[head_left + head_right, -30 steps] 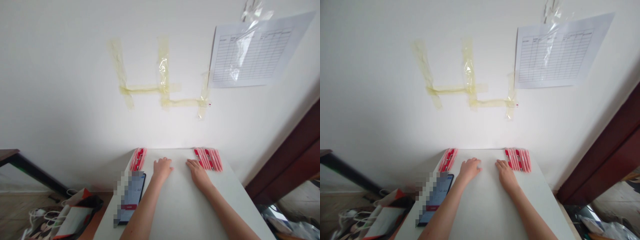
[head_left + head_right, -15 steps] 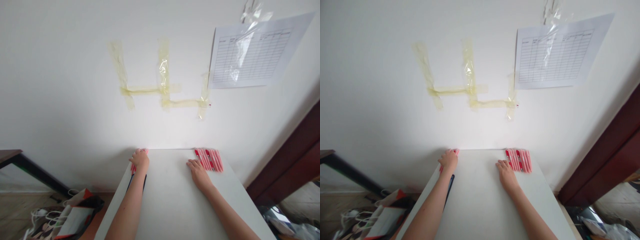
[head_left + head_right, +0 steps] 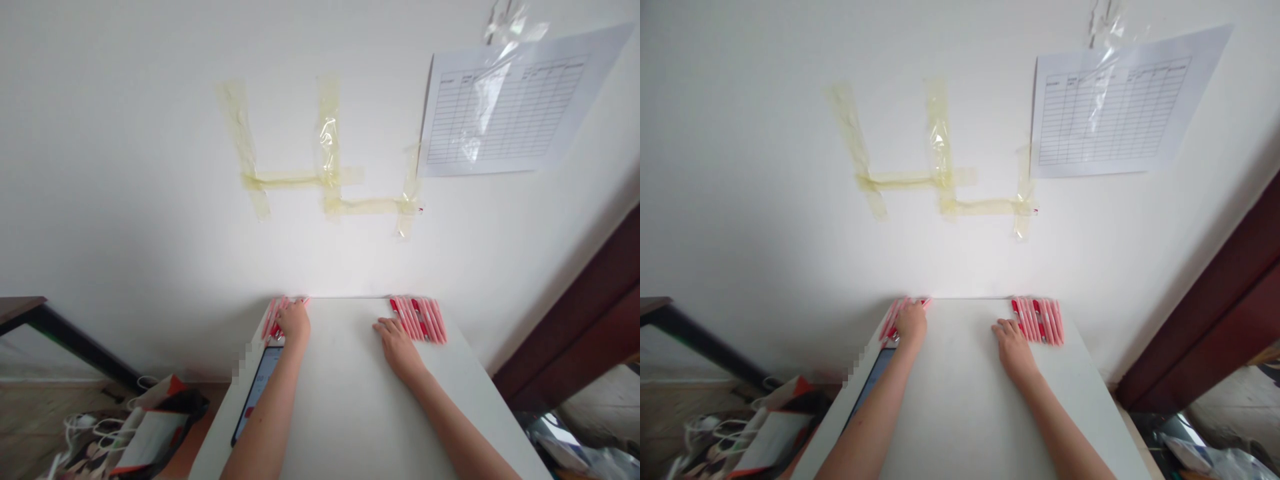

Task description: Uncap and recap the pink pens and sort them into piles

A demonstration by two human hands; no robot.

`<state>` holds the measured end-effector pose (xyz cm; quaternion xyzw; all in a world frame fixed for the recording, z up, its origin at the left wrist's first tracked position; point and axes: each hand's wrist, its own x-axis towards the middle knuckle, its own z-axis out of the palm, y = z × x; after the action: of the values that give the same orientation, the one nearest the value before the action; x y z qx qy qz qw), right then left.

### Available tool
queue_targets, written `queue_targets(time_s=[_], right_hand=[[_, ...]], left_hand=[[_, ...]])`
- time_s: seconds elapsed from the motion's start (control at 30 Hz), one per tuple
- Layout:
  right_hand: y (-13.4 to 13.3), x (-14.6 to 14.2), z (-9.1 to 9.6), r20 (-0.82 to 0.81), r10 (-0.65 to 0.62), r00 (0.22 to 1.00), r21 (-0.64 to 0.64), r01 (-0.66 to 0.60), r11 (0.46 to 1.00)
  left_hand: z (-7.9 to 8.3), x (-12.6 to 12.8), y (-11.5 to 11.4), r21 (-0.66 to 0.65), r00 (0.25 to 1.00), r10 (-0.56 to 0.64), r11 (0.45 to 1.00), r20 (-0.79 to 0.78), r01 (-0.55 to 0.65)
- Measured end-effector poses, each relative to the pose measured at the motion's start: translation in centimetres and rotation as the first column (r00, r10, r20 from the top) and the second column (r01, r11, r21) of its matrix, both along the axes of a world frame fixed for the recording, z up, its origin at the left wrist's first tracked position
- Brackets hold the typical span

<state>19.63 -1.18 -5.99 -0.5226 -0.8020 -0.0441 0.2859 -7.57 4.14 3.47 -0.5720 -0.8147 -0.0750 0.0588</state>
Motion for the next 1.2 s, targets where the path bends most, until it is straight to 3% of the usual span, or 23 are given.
queue_targets(time_s=[0.47, 0.7, 0.93, 1.2], right_hand=[[0.0, 0.0, 0.0, -0.012, -0.008, 1.0, 0.001, 0.008, 1.0], [0.0, -0.1, 0.3, -0.07, -0.001, 0.998, 0.0, 0.001, 1.0], [-0.3, -0.1, 1.3, -0.148, -0.033, 0.988, 0.033, 0.038, 0.999], [-0.2, -0.2, 1.6, -0.113, 0.053, 0.992, 0.08, -0.044, 0.996]], left_hand=[[-1.3, 1.4, -0.4, 0.084, 0.984, -0.163, 0.982, -0.068, 0.169], [-1.1, 4.4, -1.4, 0.133, 0.96, -0.273, 0.951, -0.067, 0.28], [-3.0, 8.2, -4.3, 0.172, 0.878, -0.475, 0.872, 0.066, 0.459], [-4.9, 9.8, -5.4, 0.274, 0.762, -0.62, 0.778, 0.187, 0.566]])
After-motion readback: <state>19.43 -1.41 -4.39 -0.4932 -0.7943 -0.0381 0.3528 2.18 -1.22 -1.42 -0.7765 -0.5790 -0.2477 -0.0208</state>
